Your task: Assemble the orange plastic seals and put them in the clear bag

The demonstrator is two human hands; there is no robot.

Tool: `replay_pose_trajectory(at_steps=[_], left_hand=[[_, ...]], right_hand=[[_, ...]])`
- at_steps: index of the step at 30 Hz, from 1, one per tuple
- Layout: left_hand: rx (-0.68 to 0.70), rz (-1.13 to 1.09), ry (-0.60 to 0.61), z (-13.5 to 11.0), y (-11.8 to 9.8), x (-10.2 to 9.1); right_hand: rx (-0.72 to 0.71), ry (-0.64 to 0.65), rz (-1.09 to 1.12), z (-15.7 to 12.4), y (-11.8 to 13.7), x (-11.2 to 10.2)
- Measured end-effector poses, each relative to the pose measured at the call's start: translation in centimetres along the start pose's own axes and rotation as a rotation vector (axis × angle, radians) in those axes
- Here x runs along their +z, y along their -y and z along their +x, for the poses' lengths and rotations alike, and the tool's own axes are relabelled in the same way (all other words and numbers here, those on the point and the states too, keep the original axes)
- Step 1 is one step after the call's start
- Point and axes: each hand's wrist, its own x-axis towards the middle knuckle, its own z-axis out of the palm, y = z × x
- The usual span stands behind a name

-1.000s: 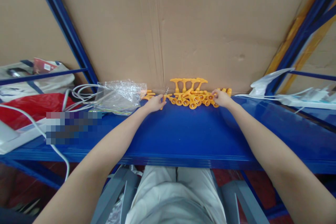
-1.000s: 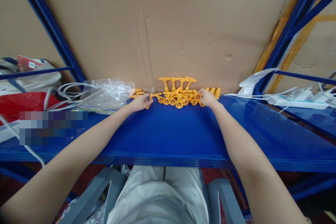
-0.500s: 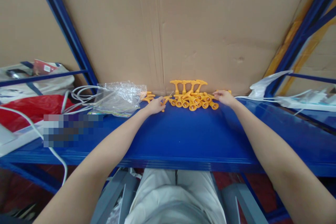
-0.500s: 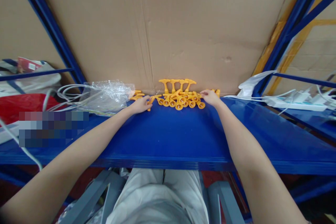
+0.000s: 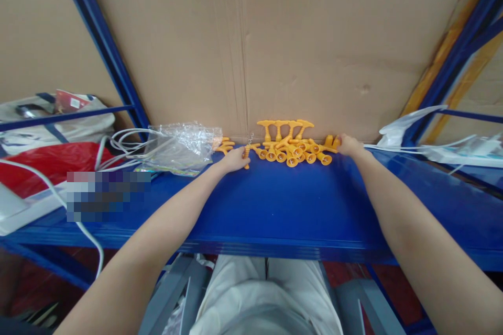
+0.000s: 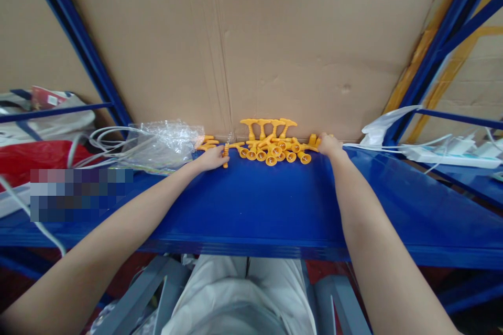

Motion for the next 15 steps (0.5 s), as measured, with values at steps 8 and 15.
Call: replay_pose_trajectory(at_steps=[8,15], left_hand=[[0.082,0.009,-0.022,-0.2,0.1,0.4],[0.078,-0.034,-0.037,-0.2,-0.1,0.5]], right_hand=[[0.126,-0.068,-0.027,-0.8,0.2,-1.1],[0.144,-0.043,0.066,-0.1,-1.6,-0.8]])
